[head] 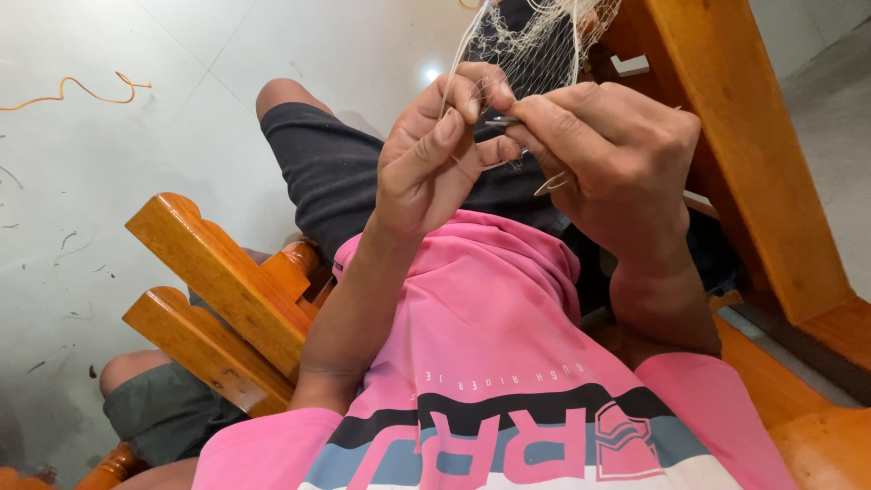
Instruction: Manually weaving or repairing a fine-mesh fishing net using a needle and twine.
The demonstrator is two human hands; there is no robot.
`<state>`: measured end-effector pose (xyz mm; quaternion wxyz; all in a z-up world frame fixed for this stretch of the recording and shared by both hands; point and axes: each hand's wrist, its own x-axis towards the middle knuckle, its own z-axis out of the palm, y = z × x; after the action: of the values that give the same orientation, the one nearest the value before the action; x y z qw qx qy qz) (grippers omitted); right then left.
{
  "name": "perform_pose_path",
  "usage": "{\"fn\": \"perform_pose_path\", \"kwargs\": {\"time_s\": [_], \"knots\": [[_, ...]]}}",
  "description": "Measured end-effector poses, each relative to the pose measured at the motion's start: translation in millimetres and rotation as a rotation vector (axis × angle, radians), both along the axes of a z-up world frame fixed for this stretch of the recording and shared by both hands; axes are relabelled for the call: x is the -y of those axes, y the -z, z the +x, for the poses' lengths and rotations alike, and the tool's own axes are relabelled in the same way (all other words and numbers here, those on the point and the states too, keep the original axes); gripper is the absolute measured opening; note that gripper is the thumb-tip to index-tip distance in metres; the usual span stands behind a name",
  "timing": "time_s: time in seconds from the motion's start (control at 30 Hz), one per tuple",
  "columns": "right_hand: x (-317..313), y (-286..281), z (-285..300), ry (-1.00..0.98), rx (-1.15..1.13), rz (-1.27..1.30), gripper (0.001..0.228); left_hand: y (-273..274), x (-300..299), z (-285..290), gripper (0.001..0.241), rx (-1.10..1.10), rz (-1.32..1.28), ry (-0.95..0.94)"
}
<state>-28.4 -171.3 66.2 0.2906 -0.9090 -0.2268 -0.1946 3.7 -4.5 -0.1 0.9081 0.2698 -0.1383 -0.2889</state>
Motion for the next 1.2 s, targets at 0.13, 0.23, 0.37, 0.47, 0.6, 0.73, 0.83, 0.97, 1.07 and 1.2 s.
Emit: {"fn": "perform_pose_path", "kwargs": {"time_s": [0.13,0.23,0.37,0.47,0.6,0.73,0.83,0.97,1.07,1.2], "knots": [[0,1,1,-0.004,0.018,-0.048,0.026,4,2,-1,0.010,-0.053,-0.069,0.007],[0,2,1,0.001,0.024,-0.071,0.027,6,2,-1,0.010,-0.072,-0.090,0.011],[0,3,3,-0.002,0.042,-0.091,0.029,7,1,0,0.010,-0.082,-0.093,0.018],[0,5,2,0.015,0.051,-0.127,0.029,6,1,0,0.010,-0.090,-0.094,0.015],[0,7,2,0.029,0.064,-0.162,0.028,6,1,0,0.011,-0.095,-0.091,0.018],[-2,3,-1,0.042,0.054,-0.184,0.034,6,1,0,0.010,-0.089,-0.057,0.013],[10,3,-13,0.091,-0.040,-0.070,0.029,7,1,0,0.010,-0.090,-0.019,-0.013],[49,24,-30,0.440,-0.032,0.134,0.013,5,0,4,0.009,-0.075,0.036,-0.062],[75,53,-29,0.572,-0.040,0.336,0.007,12,1,4,0.011,-0.092,0.053,-0.046],[120,97,-28,0.565,0.037,0.220,0.007,19,4,5,0.010,-0.109,0.033,-0.028]]}}
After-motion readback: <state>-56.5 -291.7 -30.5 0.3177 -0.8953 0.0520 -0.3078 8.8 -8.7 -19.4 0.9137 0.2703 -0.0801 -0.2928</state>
